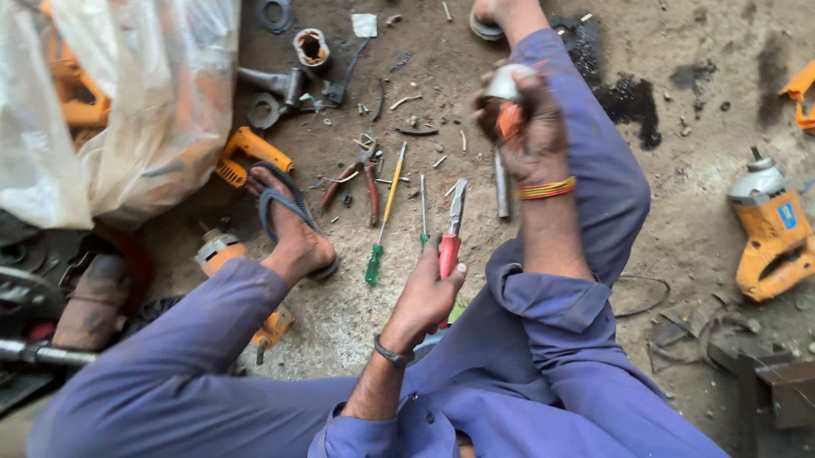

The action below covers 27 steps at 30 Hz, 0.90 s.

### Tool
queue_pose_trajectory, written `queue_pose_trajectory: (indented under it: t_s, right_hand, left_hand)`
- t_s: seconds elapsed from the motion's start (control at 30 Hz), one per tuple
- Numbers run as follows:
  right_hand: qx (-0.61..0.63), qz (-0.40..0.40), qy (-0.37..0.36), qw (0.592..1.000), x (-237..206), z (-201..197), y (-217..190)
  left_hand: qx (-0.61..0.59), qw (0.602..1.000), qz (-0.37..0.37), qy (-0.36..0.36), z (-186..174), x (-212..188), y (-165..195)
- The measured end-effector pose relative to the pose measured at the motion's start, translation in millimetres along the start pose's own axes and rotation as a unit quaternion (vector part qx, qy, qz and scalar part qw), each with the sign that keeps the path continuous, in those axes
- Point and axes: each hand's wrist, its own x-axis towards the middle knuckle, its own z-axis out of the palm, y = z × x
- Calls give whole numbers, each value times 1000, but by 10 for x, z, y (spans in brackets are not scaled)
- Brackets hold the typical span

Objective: The person sits on the workshop floor and uses pliers to pull copper windings out of an electric motor stator, then uses a long screwdriver to pry remaining wire from the housing. They set the emptied housing aside and continue freeing copper wire from another motor part.

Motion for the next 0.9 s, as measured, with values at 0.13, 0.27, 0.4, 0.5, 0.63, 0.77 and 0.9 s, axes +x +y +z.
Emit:
queue_pose_trajectory:
  t_s: [0.13,0.27,0.4,0.5,0.63,0.77,0.9]
  right_hand:
    - [11,-88,-21,996,-354,183,-250]
    - [-28,-137,-33,990,-1057,333,-388]
    - [-94,-185,-70,976,-1858,498,-688]
    - [-140,-180,-118,967,-2264,855,-1211]
    - [-154,-248,-53,955,-2582,1609,-1621]
    - [-161,-310,35,936,-2622,1787,-1157]
    - [-144,-84,158,973,-1813,1102,-683]
  left_hand:
    - [-146,961,-234,-17,-72,-255,93]
    - [-340,925,-169,-10,-131,-679,605]
    - [-372,923,-18,-94,-566,-1369,1432]
    - [-347,923,4,-169,-1152,-1524,2118]
    - [-229,938,59,-253,-1614,-685,2745]
    - [-155,972,39,-174,-1383,402,2541]
    - [-119,964,-148,-185,-1170,675,1731]
